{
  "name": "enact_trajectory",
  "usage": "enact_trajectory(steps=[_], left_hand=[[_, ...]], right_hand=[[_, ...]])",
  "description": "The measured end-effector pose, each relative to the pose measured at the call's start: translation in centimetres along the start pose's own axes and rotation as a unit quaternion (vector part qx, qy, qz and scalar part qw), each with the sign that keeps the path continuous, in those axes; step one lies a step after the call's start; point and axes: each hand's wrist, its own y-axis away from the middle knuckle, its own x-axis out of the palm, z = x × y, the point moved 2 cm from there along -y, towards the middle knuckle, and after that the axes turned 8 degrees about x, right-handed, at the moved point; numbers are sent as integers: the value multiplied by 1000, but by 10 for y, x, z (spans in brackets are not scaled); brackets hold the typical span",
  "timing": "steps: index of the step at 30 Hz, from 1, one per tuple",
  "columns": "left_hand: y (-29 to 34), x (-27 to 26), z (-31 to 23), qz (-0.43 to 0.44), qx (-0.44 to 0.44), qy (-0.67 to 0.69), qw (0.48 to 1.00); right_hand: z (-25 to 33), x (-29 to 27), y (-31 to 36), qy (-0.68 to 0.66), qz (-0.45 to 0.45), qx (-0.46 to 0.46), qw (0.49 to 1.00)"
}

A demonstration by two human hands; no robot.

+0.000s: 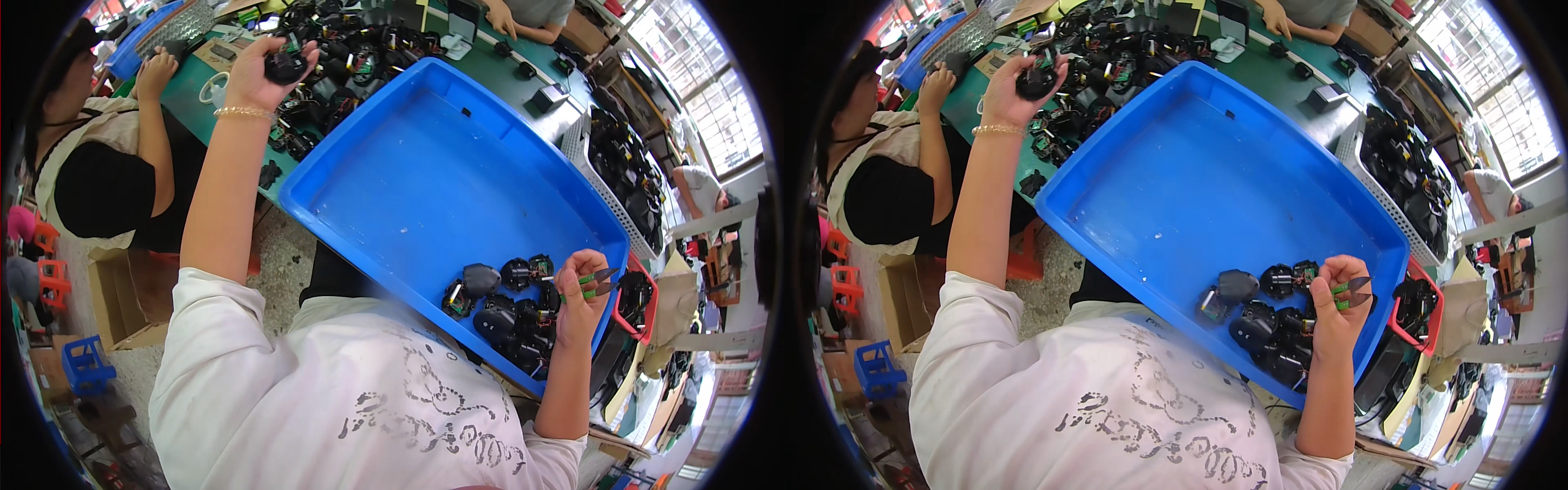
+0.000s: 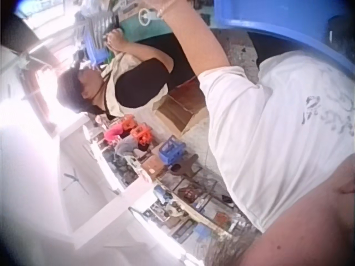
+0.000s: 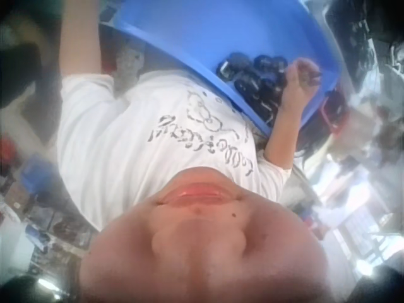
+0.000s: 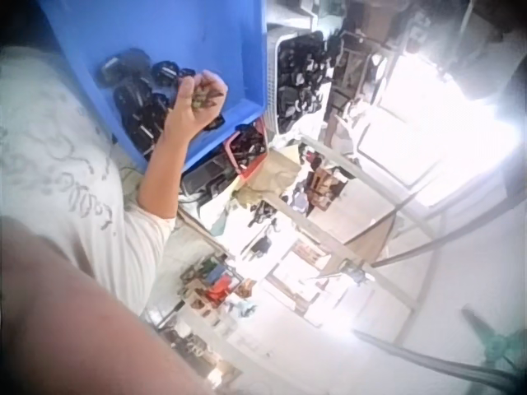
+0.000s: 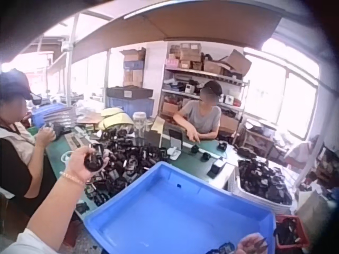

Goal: The person assembles small electronic components and wiring into plastic device housings by hand.

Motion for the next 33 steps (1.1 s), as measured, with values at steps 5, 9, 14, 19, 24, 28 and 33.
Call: enact_trajectory(steps=[5,9,14,19,24,28,33], left_hand=[[-27,-62,-13,-34,21,-44,998],[-51,-99,10,-40,-40,-17,998],[-86,-119,37,-227,234,-167,931],[-101,-123,39,-192,241,-466,829],[-97,-133,42,-195,287,-569,746],[-79,-123,43,-198,302,-430,827],[-82,-146,45,-197,333,-431,815]], right_hand=[[-2,6,-3,-16,-12,26,999],[-9,7,-6,26,-30,26,999],[-22,5,-15,35,-40,35,998],[-27,6,-16,62,-50,32,996],[-31,7,-18,60,-52,38,996],[-34,2,-18,86,-58,42,994],[-33,2,-19,85,-56,47,994]])
